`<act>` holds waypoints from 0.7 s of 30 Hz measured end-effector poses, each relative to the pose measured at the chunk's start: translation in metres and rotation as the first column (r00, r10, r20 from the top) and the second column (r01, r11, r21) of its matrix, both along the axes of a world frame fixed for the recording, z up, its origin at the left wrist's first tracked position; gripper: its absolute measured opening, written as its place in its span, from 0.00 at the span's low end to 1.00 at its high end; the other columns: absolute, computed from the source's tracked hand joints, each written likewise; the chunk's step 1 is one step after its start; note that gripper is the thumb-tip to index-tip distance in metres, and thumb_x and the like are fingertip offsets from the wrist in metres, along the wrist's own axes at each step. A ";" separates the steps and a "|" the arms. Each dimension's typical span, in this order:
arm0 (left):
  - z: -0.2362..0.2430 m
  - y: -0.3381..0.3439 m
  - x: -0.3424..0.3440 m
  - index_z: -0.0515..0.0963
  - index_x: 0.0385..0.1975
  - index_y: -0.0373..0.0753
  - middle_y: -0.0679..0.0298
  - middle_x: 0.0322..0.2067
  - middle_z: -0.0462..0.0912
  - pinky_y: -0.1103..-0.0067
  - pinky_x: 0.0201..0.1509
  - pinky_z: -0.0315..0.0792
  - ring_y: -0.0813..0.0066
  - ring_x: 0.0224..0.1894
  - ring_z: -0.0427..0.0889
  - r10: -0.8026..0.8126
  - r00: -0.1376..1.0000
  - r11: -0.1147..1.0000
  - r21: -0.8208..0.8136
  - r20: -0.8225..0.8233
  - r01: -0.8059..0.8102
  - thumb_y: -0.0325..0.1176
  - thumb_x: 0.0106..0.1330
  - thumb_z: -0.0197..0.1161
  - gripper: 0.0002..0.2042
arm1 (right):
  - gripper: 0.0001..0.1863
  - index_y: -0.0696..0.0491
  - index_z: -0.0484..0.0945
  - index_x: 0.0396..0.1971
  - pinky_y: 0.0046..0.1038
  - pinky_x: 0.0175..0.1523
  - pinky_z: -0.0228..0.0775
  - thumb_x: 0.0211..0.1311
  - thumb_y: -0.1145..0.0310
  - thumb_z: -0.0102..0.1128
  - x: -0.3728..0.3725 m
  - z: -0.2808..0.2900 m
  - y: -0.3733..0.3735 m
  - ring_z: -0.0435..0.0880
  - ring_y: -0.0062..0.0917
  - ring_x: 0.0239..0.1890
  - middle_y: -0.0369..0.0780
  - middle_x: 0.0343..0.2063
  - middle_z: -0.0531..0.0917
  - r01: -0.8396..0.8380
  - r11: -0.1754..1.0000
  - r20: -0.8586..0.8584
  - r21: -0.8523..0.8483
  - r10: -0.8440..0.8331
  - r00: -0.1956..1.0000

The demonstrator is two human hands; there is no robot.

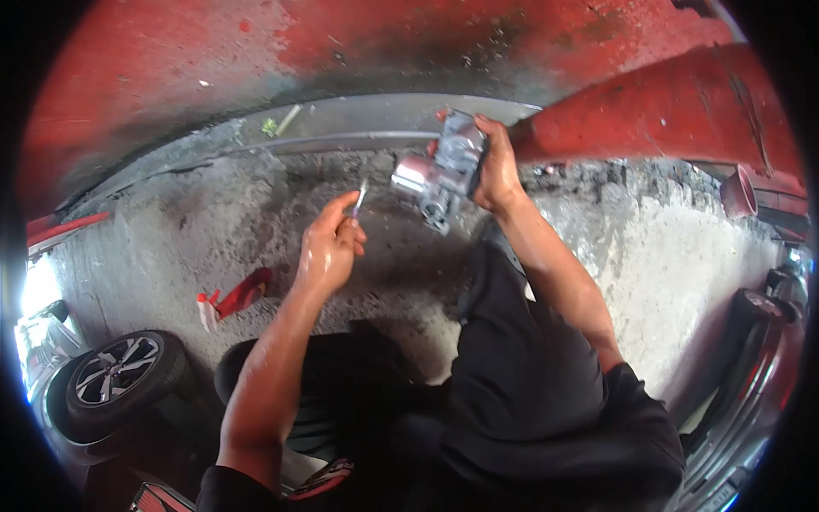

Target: The person cleans a throttle body by brushing it with a toothbrush, spraying it with a cleaning agent, and rinsing it under a stream of water from a tap.

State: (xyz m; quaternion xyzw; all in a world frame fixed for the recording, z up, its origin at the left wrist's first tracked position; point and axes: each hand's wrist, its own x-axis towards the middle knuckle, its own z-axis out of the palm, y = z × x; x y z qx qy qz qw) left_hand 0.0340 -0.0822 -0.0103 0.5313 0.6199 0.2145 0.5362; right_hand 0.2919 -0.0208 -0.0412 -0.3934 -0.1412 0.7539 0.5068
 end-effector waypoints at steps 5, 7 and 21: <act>-0.146 -0.065 -0.035 0.70 0.49 0.33 0.49 0.32 0.83 0.62 0.40 0.78 0.51 0.34 0.85 -0.378 0.699 0.892 -0.036 -0.607 0.451 0.25 0.63 0.55 0.15 | 0.31 0.54 0.77 0.51 0.36 0.44 0.78 0.60 0.43 0.47 -0.015 -0.017 0.008 0.84 0.32 0.36 0.45 0.32 0.83 0.037 0.999 0.010 -0.037 -0.036 0.999; -0.151 -0.077 -0.033 0.69 0.51 0.33 0.47 0.34 0.82 0.60 0.43 0.77 0.48 0.38 0.83 -0.446 0.668 0.883 -0.172 -0.596 0.437 0.25 0.61 0.55 0.17 | 0.32 0.54 0.77 0.51 0.37 0.44 0.78 0.60 0.43 0.47 -0.019 -0.020 0.011 0.83 0.32 0.36 0.45 0.33 0.83 0.057 0.997 0.022 -0.047 -0.056 0.998; 0.172 -0.064 -0.221 0.59 0.68 0.37 0.54 0.66 0.66 0.66 0.69 0.56 0.63 0.68 0.63 0.491 0.755 0.797 0.574 -0.434 -0.188 0.30 0.61 0.65 0.34 | 0.31 0.49 0.73 0.51 0.50 0.49 0.75 0.62 0.39 0.41 -0.020 -0.034 0.017 0.81 0.40 0.46 0.44 0.45 0.80 0.146 0.930 -0.052 -0.338 -0.173 0.983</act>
